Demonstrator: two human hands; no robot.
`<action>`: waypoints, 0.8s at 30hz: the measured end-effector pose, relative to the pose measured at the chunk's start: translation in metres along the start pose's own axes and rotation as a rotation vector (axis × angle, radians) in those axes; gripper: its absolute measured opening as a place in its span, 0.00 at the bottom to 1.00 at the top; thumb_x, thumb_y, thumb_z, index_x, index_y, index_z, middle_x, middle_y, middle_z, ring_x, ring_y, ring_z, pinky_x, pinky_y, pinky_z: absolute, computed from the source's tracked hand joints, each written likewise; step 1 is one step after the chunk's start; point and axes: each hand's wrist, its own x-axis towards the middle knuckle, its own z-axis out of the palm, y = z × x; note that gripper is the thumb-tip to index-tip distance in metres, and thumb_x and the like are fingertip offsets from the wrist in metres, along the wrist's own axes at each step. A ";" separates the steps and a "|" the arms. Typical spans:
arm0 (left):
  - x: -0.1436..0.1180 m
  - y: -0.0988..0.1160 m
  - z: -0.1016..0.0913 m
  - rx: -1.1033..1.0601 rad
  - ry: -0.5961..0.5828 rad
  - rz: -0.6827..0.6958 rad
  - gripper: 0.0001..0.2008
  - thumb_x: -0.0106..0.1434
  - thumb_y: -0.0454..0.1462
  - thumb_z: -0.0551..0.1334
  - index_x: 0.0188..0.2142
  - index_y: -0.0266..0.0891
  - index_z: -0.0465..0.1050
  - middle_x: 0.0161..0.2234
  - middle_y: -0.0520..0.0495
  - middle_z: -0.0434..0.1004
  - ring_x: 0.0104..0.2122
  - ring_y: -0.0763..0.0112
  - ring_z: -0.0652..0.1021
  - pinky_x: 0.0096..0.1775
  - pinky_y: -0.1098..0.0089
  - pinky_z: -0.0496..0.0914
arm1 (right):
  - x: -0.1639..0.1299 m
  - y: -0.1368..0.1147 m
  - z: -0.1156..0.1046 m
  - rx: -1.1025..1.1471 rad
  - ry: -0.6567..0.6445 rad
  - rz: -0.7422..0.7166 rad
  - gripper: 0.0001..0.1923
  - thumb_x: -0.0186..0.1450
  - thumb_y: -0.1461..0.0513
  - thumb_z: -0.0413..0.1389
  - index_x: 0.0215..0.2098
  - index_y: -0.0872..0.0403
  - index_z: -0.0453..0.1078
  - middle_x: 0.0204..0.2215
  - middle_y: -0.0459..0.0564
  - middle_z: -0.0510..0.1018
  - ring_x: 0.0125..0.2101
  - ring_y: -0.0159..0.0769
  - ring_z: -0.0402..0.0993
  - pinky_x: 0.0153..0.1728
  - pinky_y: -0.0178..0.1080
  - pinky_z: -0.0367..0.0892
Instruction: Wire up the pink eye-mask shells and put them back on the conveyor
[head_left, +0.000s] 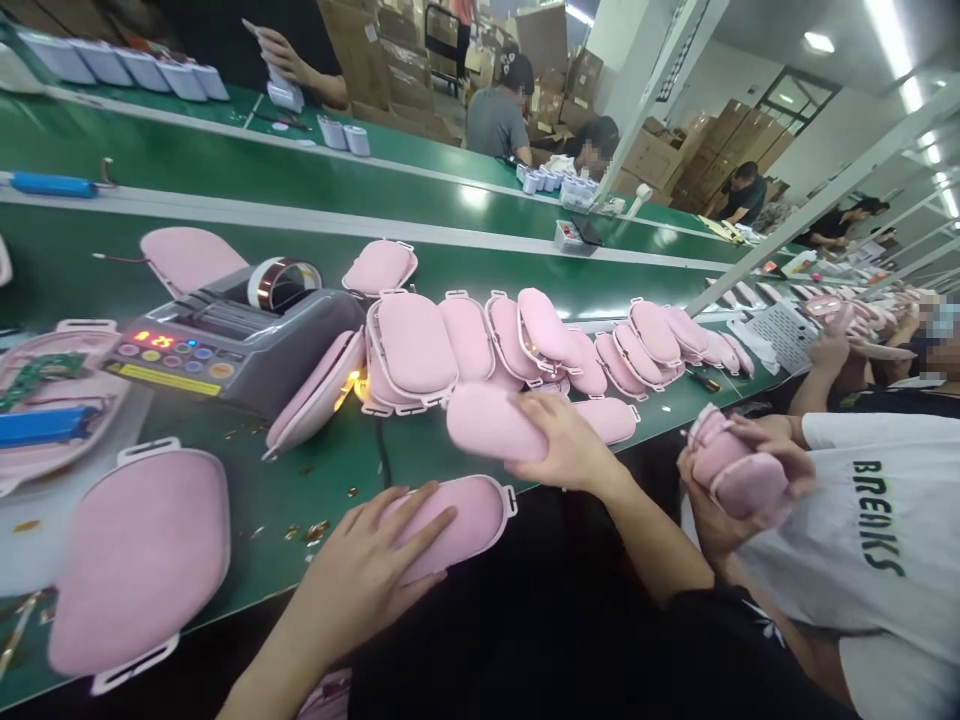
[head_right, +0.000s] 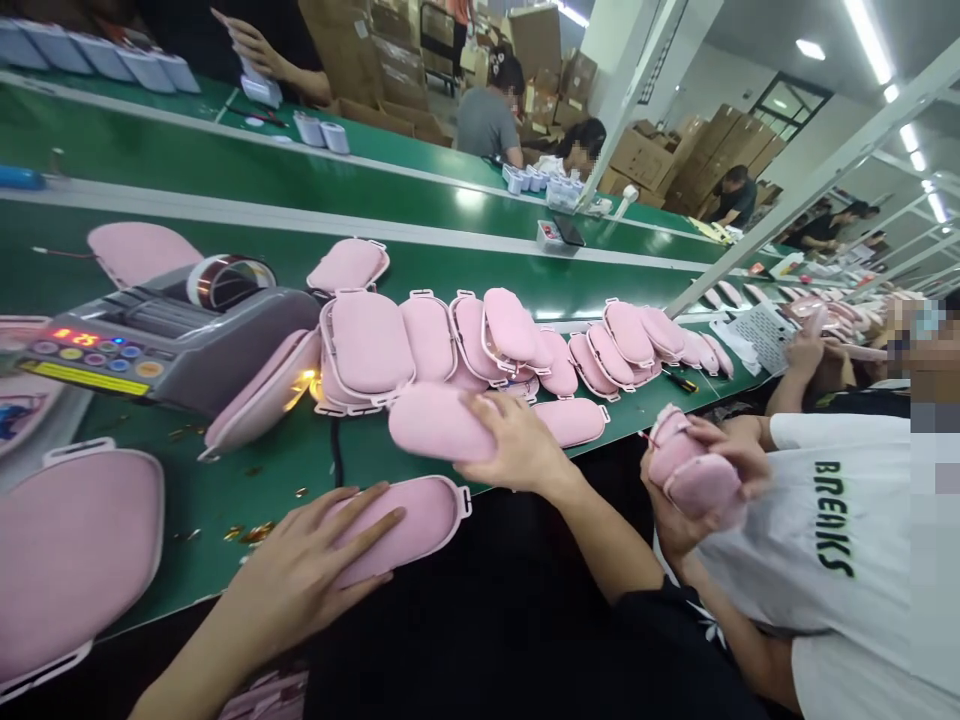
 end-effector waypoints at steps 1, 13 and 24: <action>0.007 0.000 0.003 -0.011 -0.025 -0.023 0.27 0.72 0.49 0.66 0.68 0.53 0.73 0.67 0.42 0.75 0.57 0.43 0.78 0.51 0.50 0.78 | 0.014 -0.008 -0.011 -0.002 0.056 0.063 0.50 0.63 0.45 0.70 0.77 0.46 0.59 0.69 0.61 0.72 0.66 0.60 0.71 0.68 0.63 0.70; 0.078 -0.030 0.006 -0.482 -0.434 -0.319 0.41 0.72 0.68 0.50 0.75 0.53 0.64 0.72 0.46 0.70 0.69 0.46 0.74 0.70 0.48 0.70 | 0.032 0.008 -0.002 0.057 0.462 -0.151 0.23 0.79 0.49 0.52 0.65 0.50 0.71 0.62 0.58 0.78 0.64 0.49 0.72 0.66 0.58 0.71; 0.062 -0.064 -0.003 -0.584 -0.148 -0.307 0.43 0.66 0.71 0.61 0.60 0.40 0.81 0.47 0.47 0.88 0.35 0.72 0.83 0.35 0.78 0.75 | -0.037 0.035 0.078 0.245 0.271 -0.194 0.14 0.79 0.55 0.55 0.48 0.54 0.80 0.45 0.57 0.86 0.47 0.43 0.81 0.53 0.49 0.74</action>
